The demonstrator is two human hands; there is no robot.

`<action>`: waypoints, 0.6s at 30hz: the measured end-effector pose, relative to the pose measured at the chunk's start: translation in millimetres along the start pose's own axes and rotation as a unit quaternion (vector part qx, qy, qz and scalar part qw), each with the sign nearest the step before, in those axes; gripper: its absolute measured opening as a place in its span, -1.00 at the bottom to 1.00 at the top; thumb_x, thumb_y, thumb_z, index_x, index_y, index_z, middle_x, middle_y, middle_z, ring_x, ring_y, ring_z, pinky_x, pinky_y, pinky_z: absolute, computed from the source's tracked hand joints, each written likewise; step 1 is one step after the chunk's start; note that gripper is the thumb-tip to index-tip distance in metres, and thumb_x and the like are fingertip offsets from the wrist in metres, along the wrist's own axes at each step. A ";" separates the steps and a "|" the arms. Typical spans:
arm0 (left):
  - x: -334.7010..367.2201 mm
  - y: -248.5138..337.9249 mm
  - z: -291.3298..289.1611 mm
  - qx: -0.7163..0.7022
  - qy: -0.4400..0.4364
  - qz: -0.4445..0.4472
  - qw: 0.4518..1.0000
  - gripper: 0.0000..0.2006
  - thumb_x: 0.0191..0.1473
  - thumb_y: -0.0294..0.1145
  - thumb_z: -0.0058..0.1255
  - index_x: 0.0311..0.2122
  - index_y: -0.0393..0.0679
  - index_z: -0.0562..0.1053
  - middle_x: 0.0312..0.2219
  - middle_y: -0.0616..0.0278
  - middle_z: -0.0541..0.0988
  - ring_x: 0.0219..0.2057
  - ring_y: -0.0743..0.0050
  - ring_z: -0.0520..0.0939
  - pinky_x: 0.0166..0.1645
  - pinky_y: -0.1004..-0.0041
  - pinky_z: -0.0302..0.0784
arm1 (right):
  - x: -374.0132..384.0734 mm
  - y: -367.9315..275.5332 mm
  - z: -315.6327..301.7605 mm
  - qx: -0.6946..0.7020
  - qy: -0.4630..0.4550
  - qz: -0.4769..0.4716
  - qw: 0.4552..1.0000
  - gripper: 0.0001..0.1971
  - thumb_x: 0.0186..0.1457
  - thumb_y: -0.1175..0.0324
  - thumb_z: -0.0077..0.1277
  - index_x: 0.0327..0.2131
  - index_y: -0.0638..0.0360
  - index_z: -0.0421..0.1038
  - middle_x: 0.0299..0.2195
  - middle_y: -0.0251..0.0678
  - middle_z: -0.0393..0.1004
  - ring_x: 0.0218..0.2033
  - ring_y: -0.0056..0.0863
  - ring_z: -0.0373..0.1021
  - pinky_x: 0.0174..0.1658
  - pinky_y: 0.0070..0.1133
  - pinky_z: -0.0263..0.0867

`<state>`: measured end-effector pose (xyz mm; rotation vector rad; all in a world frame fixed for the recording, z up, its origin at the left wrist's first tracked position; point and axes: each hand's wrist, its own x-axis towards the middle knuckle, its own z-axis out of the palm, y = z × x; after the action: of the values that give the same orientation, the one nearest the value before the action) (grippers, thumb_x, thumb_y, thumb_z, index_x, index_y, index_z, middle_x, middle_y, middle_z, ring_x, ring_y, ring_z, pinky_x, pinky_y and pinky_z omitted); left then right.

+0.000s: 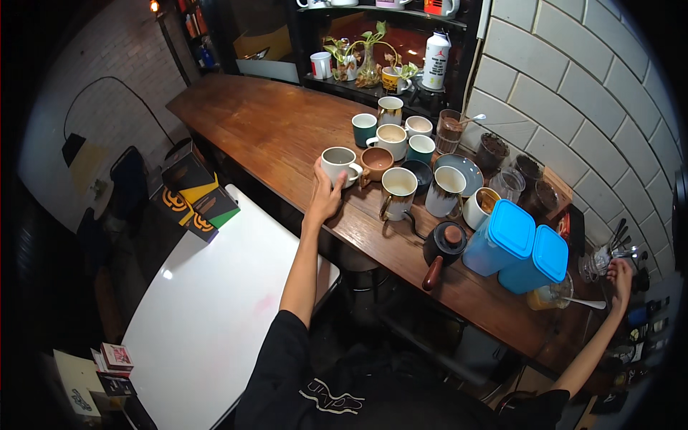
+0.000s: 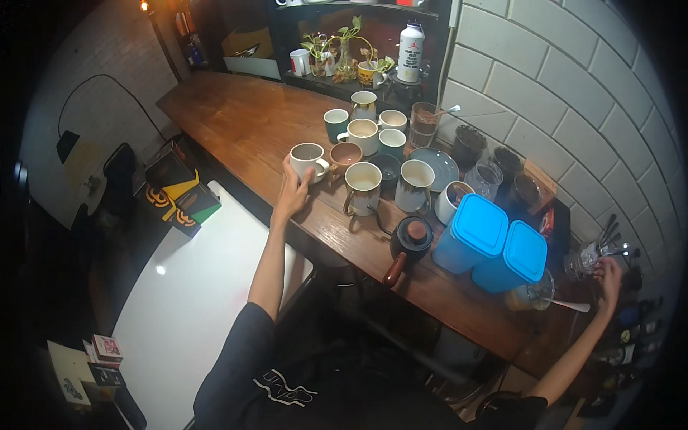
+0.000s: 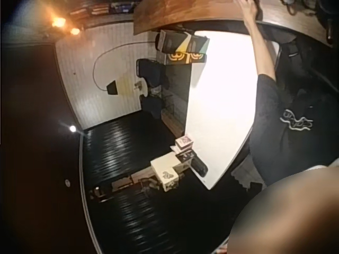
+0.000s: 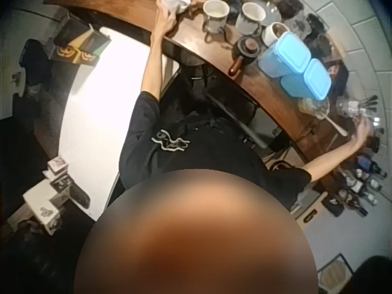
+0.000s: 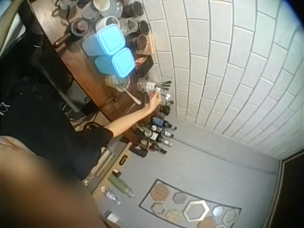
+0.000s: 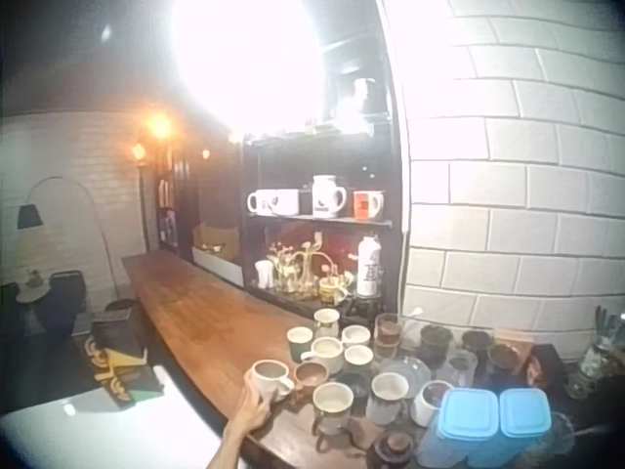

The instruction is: The person picks up a tray and a cup from a wooden counter, carries them to another table to collect more mugs, and then places the items on a surface before handling a kettle by hand.

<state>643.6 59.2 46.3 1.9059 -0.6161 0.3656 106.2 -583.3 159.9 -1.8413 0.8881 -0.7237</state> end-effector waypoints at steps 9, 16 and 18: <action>8.8 -25.6 -16.3 0.091 -0.004 0.019 0.996 -0.28 0.10 -0.15 -0.03 0.15 -0.40 -0.09 0.07 -0.32 0.17 0.15 -0.18 0.19 0.21 0.22 0.10 | 61.5 -17.3 125.8 -0.374 -0.083 -0.061 0.922 -0.34 0.08 -0.13 -0.05 -0.10 0.42 0.38 -0.23 -0.02 0.48 -0.16 -0.27 0.37 -0.05 -0.44 0.22; 12.2 -20.7 -19.0 0.121 -0.008 0.049 0.991 -0.27 0.00 -0.20 0.07 0.13 -0.39 0.00 0.03 -0.27 0.18 0.10 -0.24 0.19 0.20 0.16 0.09 | 106.7 11.8 123.0 -0.348 -0.092 -0.013 0.933 -0.09 -0.12 -0.39 -0.04 -0.23 0.54 0.42 -0.38 0.01 0.48 -0.32 -0.33 0.38 -0.15 -0.42 0.28; 11.2 -16.7 -14.9 0.123 -0.008 0.029 0.992 -0.28 0.00 -0.19 0.08 0.13 -0.38 0.02 0.01 -0.25 0.19 0.08 -0.24 0.21 0.18 0.15 0.12 | 116.8 19.9 126.2 -0.382 -0.076 -0.006 0.921 -0.14 -0.08 -0.32 -0.02 -0.17 0.53 0.39 -0.29 0.00 0.46 -0.22 -0.29 0.36 -0.08 -0.43 0.25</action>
<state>662.8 75.3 45.4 2.1306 -0.6629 0.4832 265.4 -623.4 104.8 -2.5419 1.1537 -0.2266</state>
